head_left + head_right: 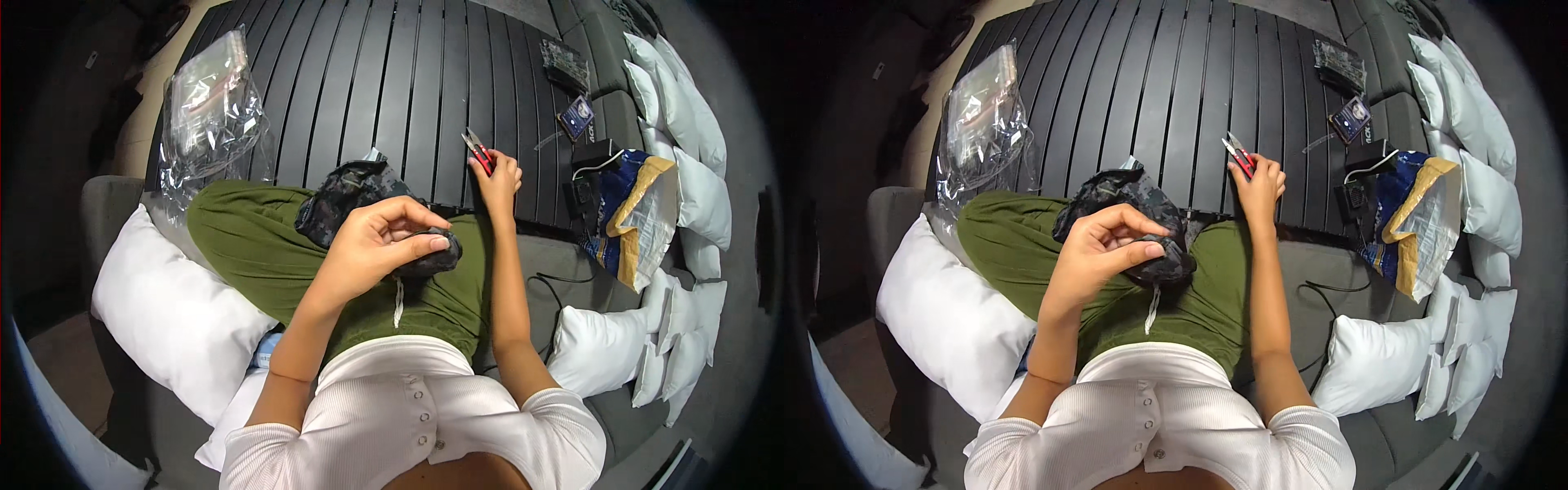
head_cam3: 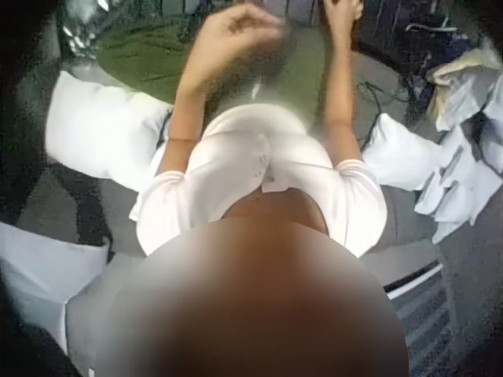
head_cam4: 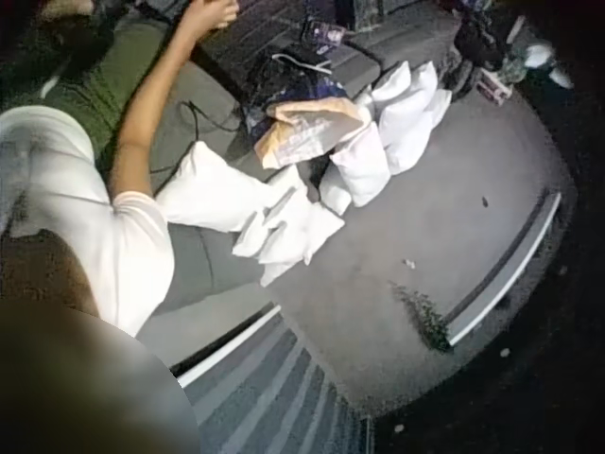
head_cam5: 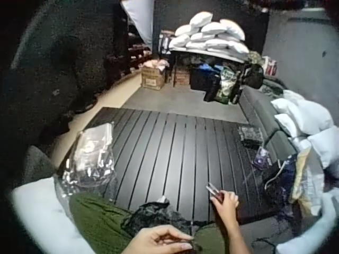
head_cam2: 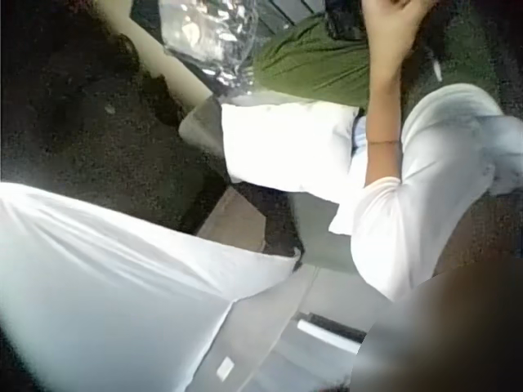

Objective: The person is using a small red cutter to trim excess threads and labels from various fabric items.

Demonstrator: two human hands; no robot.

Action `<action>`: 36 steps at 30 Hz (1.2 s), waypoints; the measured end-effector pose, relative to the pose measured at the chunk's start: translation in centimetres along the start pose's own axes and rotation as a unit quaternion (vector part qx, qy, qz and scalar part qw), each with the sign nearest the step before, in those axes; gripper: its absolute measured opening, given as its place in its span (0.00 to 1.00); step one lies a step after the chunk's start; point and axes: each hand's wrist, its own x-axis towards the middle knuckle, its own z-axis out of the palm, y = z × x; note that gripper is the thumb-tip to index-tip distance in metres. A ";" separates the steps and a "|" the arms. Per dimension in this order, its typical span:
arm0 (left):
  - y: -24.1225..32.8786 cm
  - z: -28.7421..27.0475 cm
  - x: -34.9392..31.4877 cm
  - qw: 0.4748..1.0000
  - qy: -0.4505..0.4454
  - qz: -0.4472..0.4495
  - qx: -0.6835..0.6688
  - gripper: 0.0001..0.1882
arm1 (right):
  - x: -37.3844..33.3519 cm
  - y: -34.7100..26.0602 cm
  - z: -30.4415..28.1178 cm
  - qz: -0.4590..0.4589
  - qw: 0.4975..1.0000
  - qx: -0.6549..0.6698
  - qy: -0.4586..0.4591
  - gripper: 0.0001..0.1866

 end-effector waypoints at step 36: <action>0.9 -0.5 -0.3 0.992 0.044 0.095 -0.071 0.14 | -1.7 -10.9 -10.2 0.249 0.538 0.700 -0.398 0.26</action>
